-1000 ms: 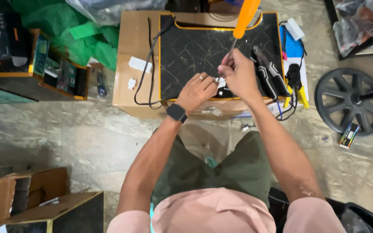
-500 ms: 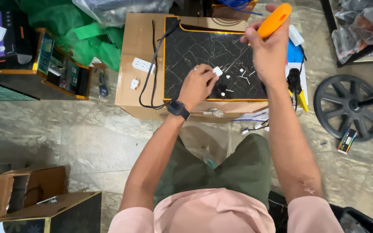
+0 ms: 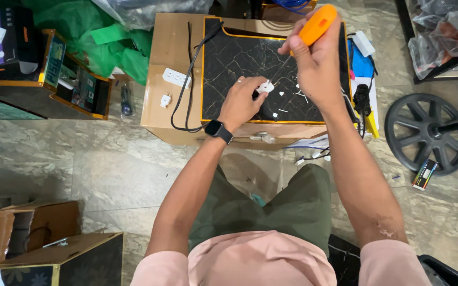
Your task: The person sits at a workbench and uses a screwdriver to remove screws from a white power strip, working on small components and screws laid on the bench. They open the strip's casing, handle its internal parts, and at the end hold up the opened power strip while picking up another tool.
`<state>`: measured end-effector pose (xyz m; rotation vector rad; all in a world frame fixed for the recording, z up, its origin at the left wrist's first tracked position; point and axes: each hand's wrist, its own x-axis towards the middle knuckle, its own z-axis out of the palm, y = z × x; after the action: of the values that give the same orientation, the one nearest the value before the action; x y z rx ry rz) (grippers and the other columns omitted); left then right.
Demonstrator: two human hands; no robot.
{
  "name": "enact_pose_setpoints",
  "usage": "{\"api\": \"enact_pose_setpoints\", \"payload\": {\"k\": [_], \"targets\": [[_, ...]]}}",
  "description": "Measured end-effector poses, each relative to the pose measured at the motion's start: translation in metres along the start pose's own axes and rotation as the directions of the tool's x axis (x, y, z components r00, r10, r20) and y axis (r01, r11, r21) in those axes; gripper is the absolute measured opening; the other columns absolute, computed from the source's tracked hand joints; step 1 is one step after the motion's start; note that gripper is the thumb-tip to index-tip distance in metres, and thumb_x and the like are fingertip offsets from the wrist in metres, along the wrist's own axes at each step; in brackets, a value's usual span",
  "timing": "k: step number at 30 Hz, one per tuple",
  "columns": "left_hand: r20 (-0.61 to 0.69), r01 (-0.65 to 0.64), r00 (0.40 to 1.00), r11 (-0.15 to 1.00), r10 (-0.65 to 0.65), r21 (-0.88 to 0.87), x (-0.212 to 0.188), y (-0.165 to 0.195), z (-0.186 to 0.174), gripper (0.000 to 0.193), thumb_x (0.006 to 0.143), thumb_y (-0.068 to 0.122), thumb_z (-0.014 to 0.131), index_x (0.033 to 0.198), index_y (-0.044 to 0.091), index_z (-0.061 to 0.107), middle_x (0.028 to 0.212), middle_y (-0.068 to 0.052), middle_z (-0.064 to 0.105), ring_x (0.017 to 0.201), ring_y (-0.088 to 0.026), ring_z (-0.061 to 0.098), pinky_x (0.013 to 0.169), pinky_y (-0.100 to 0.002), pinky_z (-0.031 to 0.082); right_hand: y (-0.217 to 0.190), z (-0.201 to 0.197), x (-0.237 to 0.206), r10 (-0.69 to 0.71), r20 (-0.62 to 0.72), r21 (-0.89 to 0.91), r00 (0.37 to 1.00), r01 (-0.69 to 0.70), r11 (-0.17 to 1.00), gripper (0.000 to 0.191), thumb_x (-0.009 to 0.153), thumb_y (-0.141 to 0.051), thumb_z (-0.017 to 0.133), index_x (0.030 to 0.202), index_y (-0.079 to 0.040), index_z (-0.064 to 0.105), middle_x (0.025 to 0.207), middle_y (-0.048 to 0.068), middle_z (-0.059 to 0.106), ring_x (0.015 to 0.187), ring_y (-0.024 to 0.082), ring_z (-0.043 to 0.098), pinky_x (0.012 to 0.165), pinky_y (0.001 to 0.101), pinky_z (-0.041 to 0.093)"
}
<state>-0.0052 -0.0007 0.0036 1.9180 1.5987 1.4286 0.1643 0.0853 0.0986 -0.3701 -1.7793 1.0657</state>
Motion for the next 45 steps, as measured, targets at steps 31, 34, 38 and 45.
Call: {"api": "enact_pose_setpoints", "payload": {"k": [31,34,38,45], "targets": [[-0.007,0.061,0.998,0.998,-0.061,-0.020,0.001,0.006,0.000,0.023,0.083,0.007,0.077,0.105,0.004,0.072,0.095,-0.013,0.071,0.091,-0.035,0.065,0.085,-0.042,0.051,-0.049,0.003,0.027,-0.307,-0.023,-0.670,0.951,0.214,0.711,0.030,0.103,-0.001,0.086,0.116,0.001,0.059,0.109,0.014,0.065,0.097,0.022,0.065,0.086,0.0319,0.055],[-0.006,0.065,0.998,0.998,-0.066,-0.010,0.002,0.007,-0.002,0.024,0.082,0.007,0.077,0.105,0.003,0.071,0.095,-0.013,0.071,0.092,-0.036,0.064,0.085,-0.042,0.051,-0.062,0.004,0.030,-0.264,0.121,-0.588,0.957,0.283,0.758,0.022,0.106,0.013,0.066,0.124,0.008,0.054,0.122,0.014,0.067,0.112,0.026,0.069,0.098,0.0339,0.054],[-0.019,0.049,0.999,0.999,-0.049,0.000,0.002,0.008,-0.001,0.023,0.083,0.006,0.077,0.105,0.003,0.071,0.094,-0.013,0.070,0.091,-0.035,0.064,0.088,-0.043,0.051,-0.063,0.016,0.030,-0.169,-0.054,-0.284,0.984,0.147,0.947,0.017,0.110,0.007,0.067,0.121,0.004,0.054,0.120,0.015,0.065,0.103,0.021,0.067,0.093,0.0304,0.057],[0.003,0.082,0.997,0.996,-0.082,-0.028,0.004,0.011,-0.003,0.024,0.083,0.005,0.076,0.106,0.003,0.070,0.097,-0.013,0.071,0.091,-0.034,0.065,0.084,-0.041,0.052,-0.069,0.005,0.039,-0.185,0.013,-0.467,0.983,0.170,0.868,0.020,0.103,0.014,0.068,0.117,0.007,0.056,0.110,0.014,0.063,0.096,0.019,0.066,0.085,0.0322,0.055]]}}
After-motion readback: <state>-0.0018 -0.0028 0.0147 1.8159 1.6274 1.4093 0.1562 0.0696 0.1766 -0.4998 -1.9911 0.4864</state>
